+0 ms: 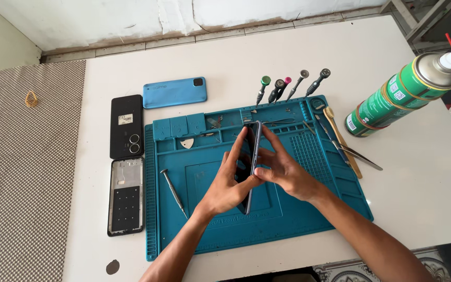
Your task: The person disassembles a smartphone, removes the battery, and reassembles the device with a new back cover. They use a plastic spudger to disconnect and reconnect internal connectors, then place the battery back and close the phone.
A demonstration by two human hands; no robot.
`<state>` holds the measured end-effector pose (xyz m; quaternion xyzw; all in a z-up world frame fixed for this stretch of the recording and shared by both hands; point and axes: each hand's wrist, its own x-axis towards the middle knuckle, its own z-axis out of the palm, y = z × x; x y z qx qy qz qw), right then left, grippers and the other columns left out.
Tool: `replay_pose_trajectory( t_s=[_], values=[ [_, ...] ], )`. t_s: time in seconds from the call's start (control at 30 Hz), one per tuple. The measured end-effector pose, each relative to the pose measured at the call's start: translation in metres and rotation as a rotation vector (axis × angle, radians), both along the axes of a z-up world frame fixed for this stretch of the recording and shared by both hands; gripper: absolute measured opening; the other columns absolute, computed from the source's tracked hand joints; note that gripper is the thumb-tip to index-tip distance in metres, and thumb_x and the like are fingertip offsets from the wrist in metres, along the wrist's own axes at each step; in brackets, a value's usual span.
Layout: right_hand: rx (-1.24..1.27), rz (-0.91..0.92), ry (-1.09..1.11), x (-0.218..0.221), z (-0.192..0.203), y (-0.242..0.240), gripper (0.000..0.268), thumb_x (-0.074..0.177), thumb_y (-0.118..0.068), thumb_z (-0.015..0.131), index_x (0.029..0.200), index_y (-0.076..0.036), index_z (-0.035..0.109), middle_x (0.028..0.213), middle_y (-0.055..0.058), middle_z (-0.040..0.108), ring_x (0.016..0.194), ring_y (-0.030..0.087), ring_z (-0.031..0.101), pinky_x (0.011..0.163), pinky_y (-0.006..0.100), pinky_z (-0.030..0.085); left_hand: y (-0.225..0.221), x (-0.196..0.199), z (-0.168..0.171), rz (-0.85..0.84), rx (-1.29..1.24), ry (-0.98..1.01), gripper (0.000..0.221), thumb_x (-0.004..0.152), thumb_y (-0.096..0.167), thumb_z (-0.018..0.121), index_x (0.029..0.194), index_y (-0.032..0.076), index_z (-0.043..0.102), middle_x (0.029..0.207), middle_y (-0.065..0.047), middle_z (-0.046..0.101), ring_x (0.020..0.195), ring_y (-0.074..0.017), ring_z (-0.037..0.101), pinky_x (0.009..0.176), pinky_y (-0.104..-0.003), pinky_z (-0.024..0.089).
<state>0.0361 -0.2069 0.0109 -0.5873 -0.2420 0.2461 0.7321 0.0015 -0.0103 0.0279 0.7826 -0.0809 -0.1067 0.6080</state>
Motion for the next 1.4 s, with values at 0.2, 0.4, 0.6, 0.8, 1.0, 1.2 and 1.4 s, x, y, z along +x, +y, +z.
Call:
replay_pose_trajectory(
  t_s=[0.2, 0.4, 0.6, 0.8, 1.0, 1.2, 1.4],
  values=[
    [-0.007, -0.07, 0.149, 0.002, -0.005, -0.004, 0.086, 0.096, -0.02, 0.063, 0.163, -0.015, 0.009, 0.149, 0.017, 0.048, 0.135, 0.025, 0.053, 0.108, 0.042, 0.049, -0.007, -0.001, -0.012, 0.05, 0.05, -0.069, 0.114, 0.079, 0.038, 0.078, 0.165, 0.015, 0.007, 0.128, -0.021, 0.048, 0.112, -0.0342, 0.062, 0.091, -0.049, 0.059],
    [-0.139, -0.246, 0.282, 0.008, -0.018, 0.001, 0.05, 0.098, -0.022, 0.061, 0.143, -0.006, 0.046, 0.121, 0.011, 0.066, 0.107, 0.017, 0.066, 0.089, 0.035, 0.058, -0.013, -0.006, -0.016, 0.121, 0.055, -0.149, 0.12, 0.085, 0.041, 0.079, 0.162, 0.003, -0.004, 0.136, -0.027, 0.046, 0.111, -0.0348, 0.06, 0.087, -0.043, 0.06],
    [-0.082, -0.465, 0.499, 0.026, -0.015, -0.018, 0.028, 0.096, -0.023, 0.063, 0.12, -0.008, 0.064, 0.1, 0.004, 0.071, 0.084, 0.016, 0.07, 0.071, 0.032, 0.059, -0.002, 0.0, -0.01, 0.003, -0.11, -0.085, 0.085, 0.096, 0.024, 0.071, 0.161, 0.003, 0.021, 0.13, -0.019, 0.066, 0.114, -0.0286, 0.072, 0.089, -0.038, 0.061],
    [-0.036, -0.474, 0.394, 0.036, 0.001, -0.052, 0.024, 0.102, -0.03, 0.06, 0.11, -0.008, 0.064, 0.088, 0.004, 0.069, 0.069, 0.015, 0.067, 0.056, 0.03, 0.056, 0.018, 0.013, -0.009, 0.153, 0.192, -0.237, 0.045, 0.094, 0.014, 0.069, 0.136, 0.004, 0.059, 0.109, -0.013, 0.073, 0.089, -0.0218, 0.077, 0.067, -0.033, 0.064],
    [-0.01, -0.444, 0.339, 0.048, 0.008, -0.081, 0.035, 0.108, -0.041, 0.056, 0.109, -0.007, 0.062, 0.076, 0.003, 0.06, 0.058, 0.012, 0.056, 0.046, 0.027, 0.046, 0.028, 0.021, -0.016, 0.203, 0.252, -0.346, 0.032, 0.092, 0.013, 0.073, 0.122, 0.002, 0.069, 0.101, -0.013, 0.075, 0.08, -0.0206, 0.074, 0.063, -0.034, 0.06],
    [0.027, -0.415, 0.34, 0.053, 0.012, -0.1, 0.039, 0.107, -0.046, 0.053, 0.109, -0.008, 0.062, 0.073, -0.001, 0.054, 0.056, 0.009, 0.051, 0.045, 0.024, 0.043, 0.009, 0.028, -0.015, 0.144, 0.254, -0.354, 0.029, 0.093, 0.012, 0.071, 0.12, 0.002, 0.069, 0.103, -0.013, 0.074, 0.08, -0.0218, 0.075, 0.063, -0.034, 0.061],
    [0.183, -0.377, 0.378, 0.06, 0.013, -0.116, 0.041, 0.107, -0.049, 0.052, 0.107, -0.009, 0.063, 0.07, -0.002, 0.049, 0.05, 0.008, 0.046, 0.042, 0.025, 0.042, -0.033, 0.053, -0.022, 0.022, 0.431, -0.443, 0.02, 0.096, 0.013, 0.067, 0.115, 0.004, 0.07, 0.105, -0.013, 0.071, 0.084, -0.0304, 0.073, 0.072, -0.041, 0.06]
  ],
)
